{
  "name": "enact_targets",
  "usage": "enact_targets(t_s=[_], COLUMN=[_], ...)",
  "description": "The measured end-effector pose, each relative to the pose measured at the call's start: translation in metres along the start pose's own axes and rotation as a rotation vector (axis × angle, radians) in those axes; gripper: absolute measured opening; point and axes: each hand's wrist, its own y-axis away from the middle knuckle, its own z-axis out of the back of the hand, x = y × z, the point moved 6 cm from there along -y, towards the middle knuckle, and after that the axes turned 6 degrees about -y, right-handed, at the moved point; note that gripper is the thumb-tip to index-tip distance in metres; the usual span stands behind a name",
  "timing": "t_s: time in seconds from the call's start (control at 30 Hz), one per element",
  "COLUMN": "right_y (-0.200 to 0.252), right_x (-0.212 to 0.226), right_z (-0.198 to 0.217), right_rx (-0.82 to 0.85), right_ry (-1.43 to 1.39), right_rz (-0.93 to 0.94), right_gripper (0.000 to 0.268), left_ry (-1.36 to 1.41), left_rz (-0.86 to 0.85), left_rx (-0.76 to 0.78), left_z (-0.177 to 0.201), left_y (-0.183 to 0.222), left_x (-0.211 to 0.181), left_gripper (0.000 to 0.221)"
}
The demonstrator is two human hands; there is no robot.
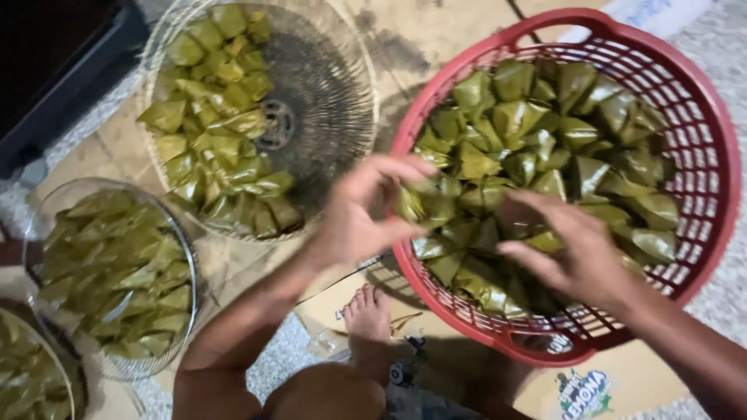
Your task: The person transfers green leaf-wrapped parcels from a red plastic basket into a wire basket. They pick up each parcel individually and place it into the wire basket, repeating this process continuously.
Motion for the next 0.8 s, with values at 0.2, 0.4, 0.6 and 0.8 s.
enact_targets(t_s=[0.2,0.4,0.6,0.8], right_y=[0.001,0.007,0.005,0.008], right_x=[0.022,0.004,-0.002,0.016], right_z=[-0.013,-0.006,0.004,0.017], right_rx=[-0.245,-0.326,-0.280,-0.303], right_ry=[-0.318,-0.223,-0.111,-0.102], right_rz=[0.210,0.329,0.397,0.458], right_gripper=[0.074,0.051,0.040,0.034], left_ry=[0.191,0.038,0.015,0.186], left_rz=[-0.128,-0.203,-0.201,-0.097], left_rx=[0.007,0.059,0.030,0.005], left_z=[-0.071,-0.075,-0.074,-0.084], left_y=[-0.003,-0.006,-0.030,-0.035], left_x=[0.023,0.001,-0.025,-0.008], left_gripper=[0.056,0.041,0.011,0.012])
